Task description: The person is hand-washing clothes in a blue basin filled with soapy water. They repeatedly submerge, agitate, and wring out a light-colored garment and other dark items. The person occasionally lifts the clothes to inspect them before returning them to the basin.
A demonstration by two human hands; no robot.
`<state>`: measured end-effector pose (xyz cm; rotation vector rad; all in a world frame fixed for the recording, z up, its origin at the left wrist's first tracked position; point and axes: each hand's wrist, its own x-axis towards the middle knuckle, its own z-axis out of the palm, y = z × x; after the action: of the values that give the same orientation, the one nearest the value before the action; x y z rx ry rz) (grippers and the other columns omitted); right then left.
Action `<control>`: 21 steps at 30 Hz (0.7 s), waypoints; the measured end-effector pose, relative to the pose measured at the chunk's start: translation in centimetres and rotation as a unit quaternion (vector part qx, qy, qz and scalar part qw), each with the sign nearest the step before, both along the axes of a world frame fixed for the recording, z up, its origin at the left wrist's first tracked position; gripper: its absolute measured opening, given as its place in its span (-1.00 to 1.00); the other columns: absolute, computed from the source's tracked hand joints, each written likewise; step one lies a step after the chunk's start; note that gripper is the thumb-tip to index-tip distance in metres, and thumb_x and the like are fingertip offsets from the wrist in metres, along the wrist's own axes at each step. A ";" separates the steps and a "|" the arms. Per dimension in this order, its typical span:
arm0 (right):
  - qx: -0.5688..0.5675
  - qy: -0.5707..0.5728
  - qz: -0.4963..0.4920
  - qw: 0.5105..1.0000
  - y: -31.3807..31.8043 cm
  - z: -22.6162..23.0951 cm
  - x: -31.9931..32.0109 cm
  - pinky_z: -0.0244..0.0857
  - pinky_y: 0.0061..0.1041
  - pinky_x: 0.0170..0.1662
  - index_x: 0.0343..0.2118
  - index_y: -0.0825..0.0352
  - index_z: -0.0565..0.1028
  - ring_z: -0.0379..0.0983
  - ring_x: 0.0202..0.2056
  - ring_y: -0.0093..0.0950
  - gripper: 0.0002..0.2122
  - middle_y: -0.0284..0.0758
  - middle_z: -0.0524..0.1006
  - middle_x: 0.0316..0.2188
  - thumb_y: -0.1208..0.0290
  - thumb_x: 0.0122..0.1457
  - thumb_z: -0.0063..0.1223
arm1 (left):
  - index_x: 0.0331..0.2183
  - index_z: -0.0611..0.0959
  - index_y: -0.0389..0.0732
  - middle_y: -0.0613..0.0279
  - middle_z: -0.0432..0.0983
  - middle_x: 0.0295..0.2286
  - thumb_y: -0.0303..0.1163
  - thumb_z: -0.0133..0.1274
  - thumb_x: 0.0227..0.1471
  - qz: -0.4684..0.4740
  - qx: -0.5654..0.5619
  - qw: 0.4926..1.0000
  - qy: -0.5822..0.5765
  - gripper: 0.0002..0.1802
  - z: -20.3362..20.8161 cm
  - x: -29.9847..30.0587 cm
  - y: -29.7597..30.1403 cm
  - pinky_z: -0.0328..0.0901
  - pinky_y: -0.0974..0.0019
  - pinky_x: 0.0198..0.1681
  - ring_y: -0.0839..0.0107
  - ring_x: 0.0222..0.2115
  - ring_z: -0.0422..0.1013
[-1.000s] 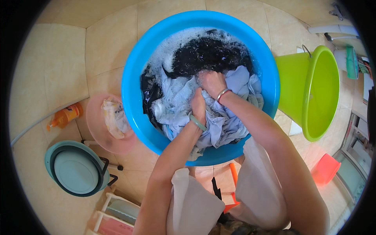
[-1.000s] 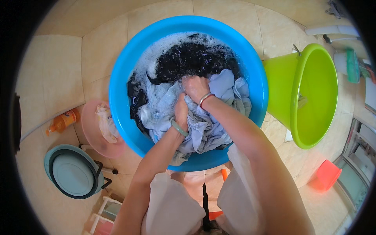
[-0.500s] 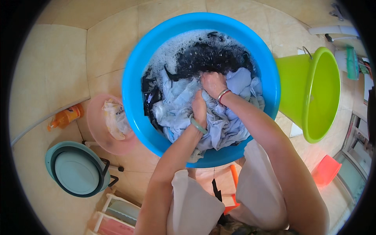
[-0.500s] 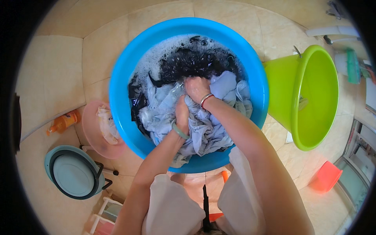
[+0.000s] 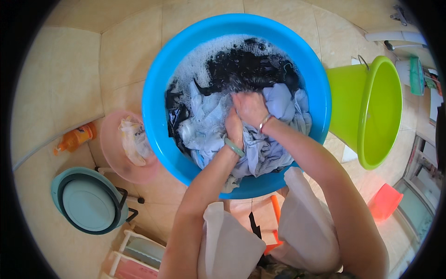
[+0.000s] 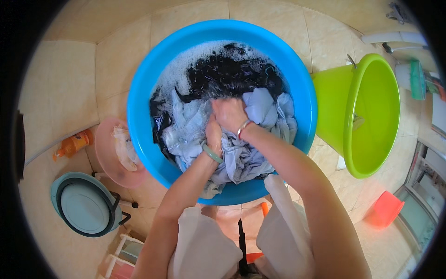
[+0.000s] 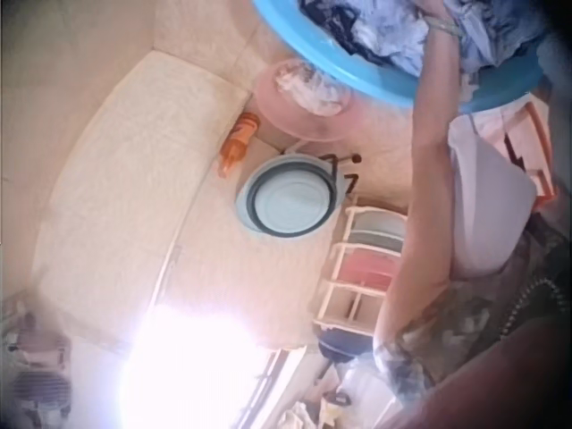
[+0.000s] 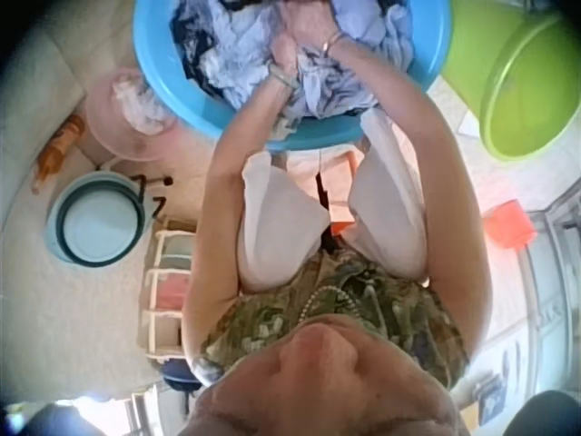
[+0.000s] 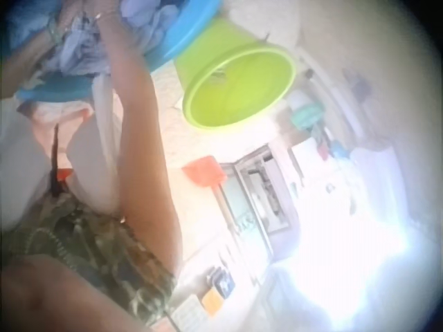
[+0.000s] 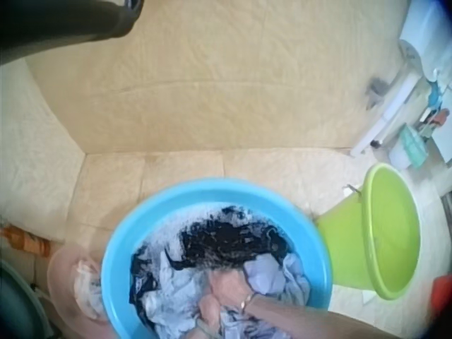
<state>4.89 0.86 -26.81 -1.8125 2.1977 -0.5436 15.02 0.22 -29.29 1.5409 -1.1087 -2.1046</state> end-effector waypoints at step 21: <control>0.054 -0.011 -0.038 0.998 -1.1 -2.1 -1.7 0.36 -0.20 -0.50 -0.54 0.31 0.48 0.47 -0.57 -0.16 -0.80 -0.19 0.49 -0.64 0.37 0.14 -0.13 | -0.27 0.58 -0.41 0.07 0.55 -0.31 -0.11 -0.28 0.21 0.020 0.016 0.998 -0.054 -0.47 -1.3 0.0 0.0 0.29 0.36 -0.19 0.38 -0.29 0.44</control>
<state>3.18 -0.23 -28.94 -1.6660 2.2438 -0.4478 15.01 0.22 -30.58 1.6944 -1.0748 -2.0432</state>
